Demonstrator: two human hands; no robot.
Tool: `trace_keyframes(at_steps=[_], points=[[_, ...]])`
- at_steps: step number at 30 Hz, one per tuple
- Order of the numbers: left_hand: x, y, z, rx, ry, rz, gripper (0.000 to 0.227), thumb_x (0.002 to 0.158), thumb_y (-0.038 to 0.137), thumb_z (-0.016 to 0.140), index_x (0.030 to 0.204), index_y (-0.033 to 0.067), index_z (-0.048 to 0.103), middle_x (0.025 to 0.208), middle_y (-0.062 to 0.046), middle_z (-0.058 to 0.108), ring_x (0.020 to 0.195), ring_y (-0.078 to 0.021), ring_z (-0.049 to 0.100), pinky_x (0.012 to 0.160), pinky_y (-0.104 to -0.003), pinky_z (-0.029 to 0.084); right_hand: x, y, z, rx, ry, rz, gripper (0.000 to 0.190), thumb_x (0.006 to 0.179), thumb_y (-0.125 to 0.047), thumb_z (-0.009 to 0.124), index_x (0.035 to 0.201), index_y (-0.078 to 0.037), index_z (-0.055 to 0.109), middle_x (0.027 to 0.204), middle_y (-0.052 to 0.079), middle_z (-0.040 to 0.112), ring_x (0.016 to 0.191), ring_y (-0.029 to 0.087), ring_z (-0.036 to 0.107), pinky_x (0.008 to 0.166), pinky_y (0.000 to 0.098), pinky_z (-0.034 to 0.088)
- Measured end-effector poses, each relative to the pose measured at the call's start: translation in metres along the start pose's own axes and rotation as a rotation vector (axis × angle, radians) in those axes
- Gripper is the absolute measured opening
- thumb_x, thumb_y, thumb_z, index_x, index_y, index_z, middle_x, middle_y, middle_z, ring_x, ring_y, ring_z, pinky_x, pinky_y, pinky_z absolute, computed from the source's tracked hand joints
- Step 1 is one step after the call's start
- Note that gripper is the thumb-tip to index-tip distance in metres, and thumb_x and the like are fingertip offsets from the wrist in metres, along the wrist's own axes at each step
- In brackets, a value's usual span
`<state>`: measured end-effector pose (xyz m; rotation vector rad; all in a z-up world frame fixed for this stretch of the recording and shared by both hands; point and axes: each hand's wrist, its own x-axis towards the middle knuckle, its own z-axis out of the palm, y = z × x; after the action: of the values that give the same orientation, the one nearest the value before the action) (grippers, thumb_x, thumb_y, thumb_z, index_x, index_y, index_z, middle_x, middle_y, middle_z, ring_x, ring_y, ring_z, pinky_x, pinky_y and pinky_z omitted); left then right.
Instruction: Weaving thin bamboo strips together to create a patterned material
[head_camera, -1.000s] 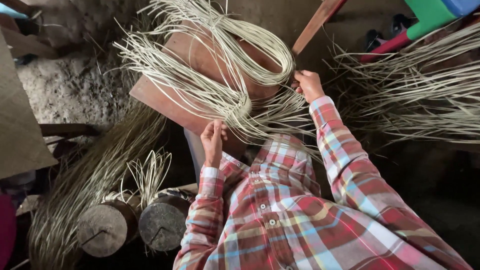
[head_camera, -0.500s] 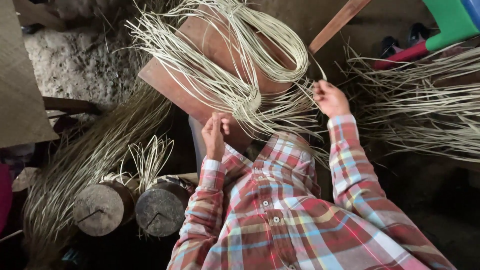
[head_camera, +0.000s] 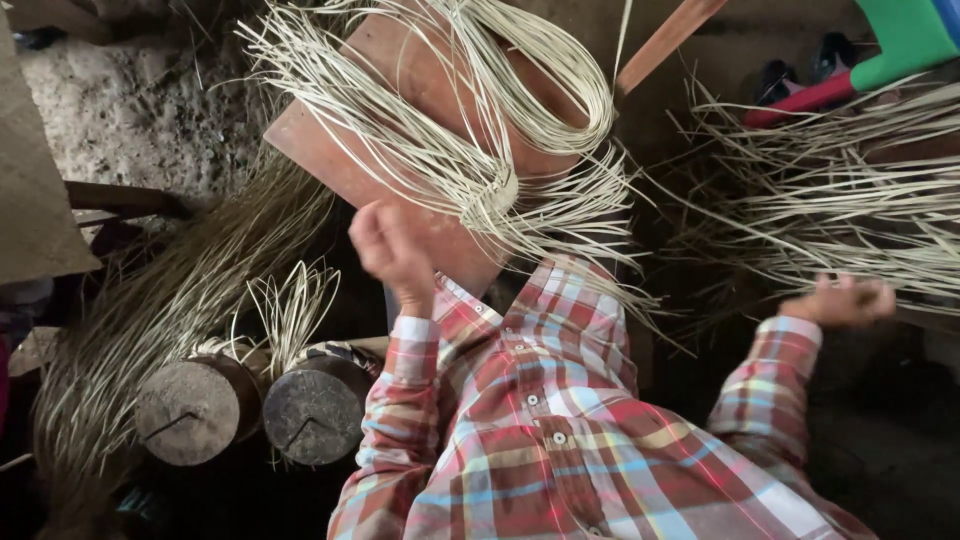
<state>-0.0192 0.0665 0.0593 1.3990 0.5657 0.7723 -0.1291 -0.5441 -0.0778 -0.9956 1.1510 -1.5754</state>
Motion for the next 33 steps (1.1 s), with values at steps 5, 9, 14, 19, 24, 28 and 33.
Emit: trace_keyframes(at_steps=[5,9,14,19,24,28,33], points=[[-0.042,0.024,0.042,0.224,-0.778,0.579,0.025,0.091,0.003,0.052,0.112,0.0074,0.064,0.108,-0.012,0.064,0.108,-0.0321,0.059,0.093,-0.043,0.047,-0.197,-0.066,0.048,0.094,-1.123,0.603,0.019,0.101,-0.027,0.039,0.107,-0.015,0.052,0.099,0.022,0.066,0.067,0.036,0.067,0.044,0.0397,0.057],[-0.063,0.062,0.050,0.265,-0.954,0.781,0.034,0.087,-0.005,0.045,0.117,0.0005,0.061,0.121,-0.019,0.059,0.114,-0.0300,0.058,0.090,-0.036,0.050,-0.332,-0.172,0.044,-0.231,-1.811,-0.798,0.032,0.100,-0.015,0.040,0.084,-0.012,0.068,0.101,0.003,0.064,0.099,0.022,0.058,0.085,0.0333,0.045],[-0.061,0.012,0.024,0.741,-0.942,0.787,0.013,0.088,0.016,0.050,0.095,0.0111,0.059,0.079,-0.003,0.058,0.065,-0.0233,0.065,0.053,-0.033,0.053,-0.381,-0.222,0.047,-0.230,-1.825,-1.138,0.016,0.094,-0.021,0.056,0.104,-0.021,0.068,0.098,-0.008,0.063,0.078,0.015,0.065,0.061,0.0281,0.054],[-0.048,0.053,0.020,0.480,-1.010,0.562,0.007,0.087,0.017,0.056,0.080,0.0163,0.054,0.065,0.000,0.050,0.057,-0.0251,0.061,0.048,-0.032,0.049,-0.369,-0.173,0.064,-0.251,-1.877,-0.891,0.019,0.097,-0.025,0.051,0.094,-0.019,0.069,0.098,-0.008,0.064,0.081,0.017,0.065,0.066,0.0296,0.052],[-0.026,0.039,-0.005,0.390,-0.991,0.533,0.003,0.083,0.014,0.063,0.084,0.0168,0.065,0.075,-0.002,0.066,0.071,-0.0235,0.068,0.059,-0.030,0.055,-0.314,-0.178,0.102,-0.300,-1.695,-0.969,0.019,0.089,0.004,0.057,0.094,-0.010,0.070,0.087,0.006,0.064,0.083,0.031,0.063,0.076,0.0384,0.050],[0.013,0.012,-0.046,0.551,-0.874,0.585,0.006,0.080,0.012,0.067,0.086,0.0149,0.066,0.076,-0.006,0.066,0.072,-0.0285,0.066,0.063,-0.037,0.054,-0.239,-0.155,0.119,-0.437,-1.485,-1.142,0.020,0.090,0.006,0.066,0.099,-0.011,0.071,0.086,0.007,0.064,0.082,0.031,0.063,0.079,0.0386,0.051],[0.015,0.052,-0.033,0.692,-0.703,0.720,0.005,0.088,0.015,0.060,0.085,0.0138,0.064,0.071,-0.003,0.061,0.063,-0.0234,0.062,0.055,-0.030,0.051,-0.235,-0.158,0.127,-0.806,-1.186,-1.381,0.019,0.085,-0.007,0.074,0.097,-0.022,0.073,0.082,-0.003,0.063,0.072,0.022,0.065,0.070,0.0343,0.054]])
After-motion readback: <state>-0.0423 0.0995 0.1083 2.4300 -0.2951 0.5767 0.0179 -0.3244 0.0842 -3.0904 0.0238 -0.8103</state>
